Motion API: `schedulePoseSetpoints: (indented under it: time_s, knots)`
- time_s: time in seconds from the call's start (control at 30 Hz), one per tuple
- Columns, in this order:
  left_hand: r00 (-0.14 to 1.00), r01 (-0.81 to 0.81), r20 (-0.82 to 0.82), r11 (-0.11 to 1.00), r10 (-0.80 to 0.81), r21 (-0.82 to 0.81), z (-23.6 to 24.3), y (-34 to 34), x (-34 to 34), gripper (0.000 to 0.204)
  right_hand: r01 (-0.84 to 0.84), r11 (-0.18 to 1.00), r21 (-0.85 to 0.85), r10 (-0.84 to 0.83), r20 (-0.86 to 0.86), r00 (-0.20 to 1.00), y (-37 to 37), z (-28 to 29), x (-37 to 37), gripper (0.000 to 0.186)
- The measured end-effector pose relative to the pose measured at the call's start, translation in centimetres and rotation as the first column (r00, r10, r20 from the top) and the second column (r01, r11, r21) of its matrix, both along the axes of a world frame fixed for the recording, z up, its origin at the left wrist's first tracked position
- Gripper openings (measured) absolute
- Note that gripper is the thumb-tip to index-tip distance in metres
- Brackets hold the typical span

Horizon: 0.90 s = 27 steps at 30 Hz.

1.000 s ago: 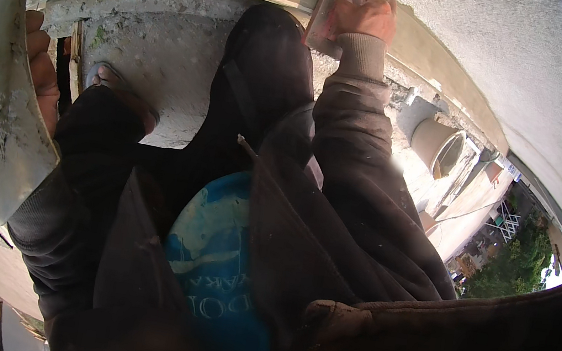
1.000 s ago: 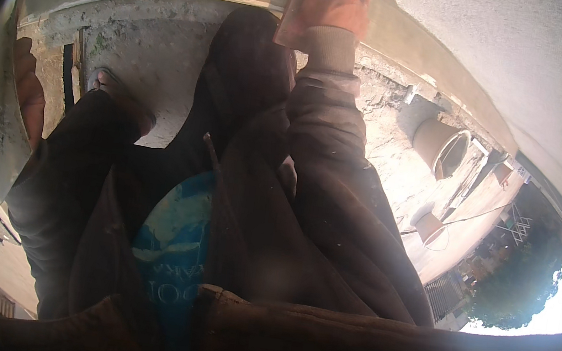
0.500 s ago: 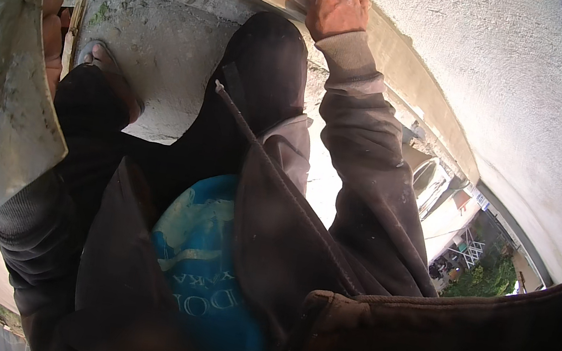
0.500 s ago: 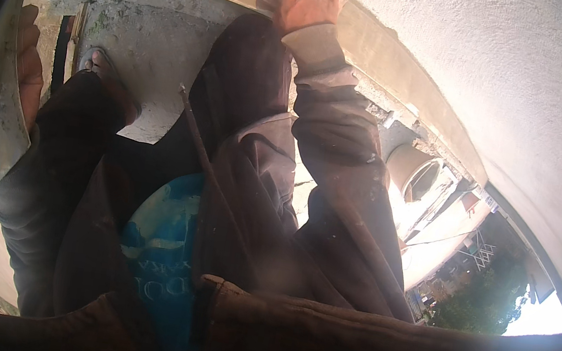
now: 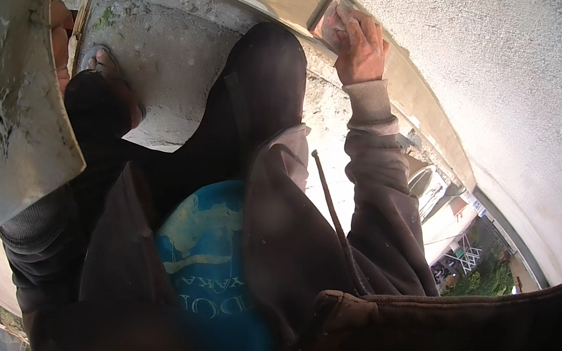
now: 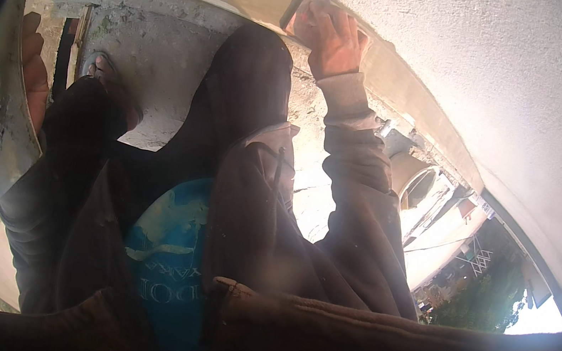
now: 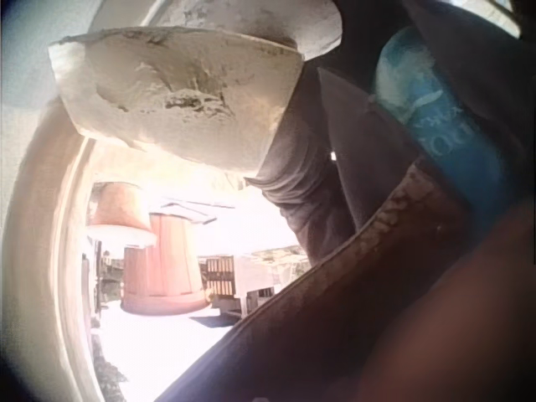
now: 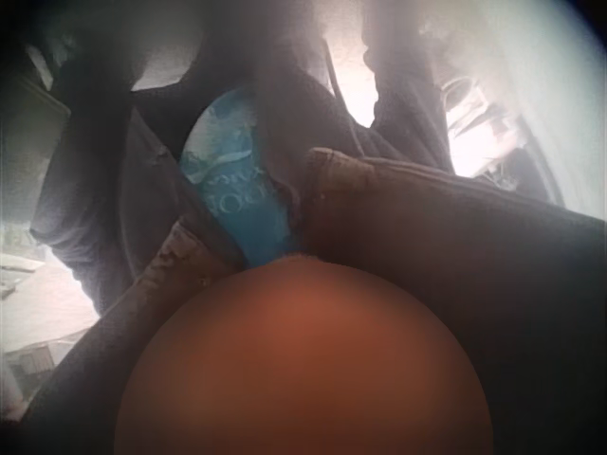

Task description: The person applies plaster to a curved wall section using a hawk and trowel. They repeatedly scoop plaster from the hawk and smooth it onto the wall surface, working along the curve.

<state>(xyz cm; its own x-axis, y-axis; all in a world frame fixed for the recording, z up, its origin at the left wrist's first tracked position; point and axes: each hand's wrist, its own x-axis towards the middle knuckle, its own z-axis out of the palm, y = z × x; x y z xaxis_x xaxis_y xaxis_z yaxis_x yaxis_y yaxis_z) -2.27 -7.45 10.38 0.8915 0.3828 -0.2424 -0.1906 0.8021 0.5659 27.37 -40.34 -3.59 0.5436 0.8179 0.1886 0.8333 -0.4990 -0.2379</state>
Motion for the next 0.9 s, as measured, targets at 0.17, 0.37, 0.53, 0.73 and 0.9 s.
schedulePoseSetpoints:
  time_s: [0.17, 0.37, 0.53, 0.73, 0.9]
  knots:
    - [1.0, 0.016, 0.004, 1.0, -0.016, -0.001, -0.2, -0.1, 0.4, 0.027, 0.036, 0.994, -0.105, -0.021, 0.143, 0.989, 4.7, 0.1, -2.5, 0.047]
    - [1.0, 0.023, 0.018, 1.0, -0.023, 0.014, 0.4, 0.7, 0.5, 0.027, 0.026, 1.0, -0.003, -0.026, -0.001, 1.0, 1.2, -0.1, -0.3, 0.046]
    - [1.0, 0.003, -0.001, 1.0, -0.003, 0.002, 0.0, 0.4, 0.4, 0.026, 0.127, 0.982, -0.143, -0.112, 0.108, 0.988, 3.7, 0.7, -0.9, 0.052]
    - [0.999, -0.025, 0.042, 0.999, 0.024, 0.024, 0.8, 1.2, -0.8, 0.025, -0.016, 1.0, -0.021, 0.017, 0.078, 0.997, 0.0, 0.2, -0.2, 0.048]
    - [0.998, 0.003, 0.057, 0.999, -0.005, 0.037, 0.7, 1.6, 0.0, 0.025, -0.275, 0.95, 0.15, 0.254, 0.146, 0.956, 15.3, -1.3, -7.7, 0.041]
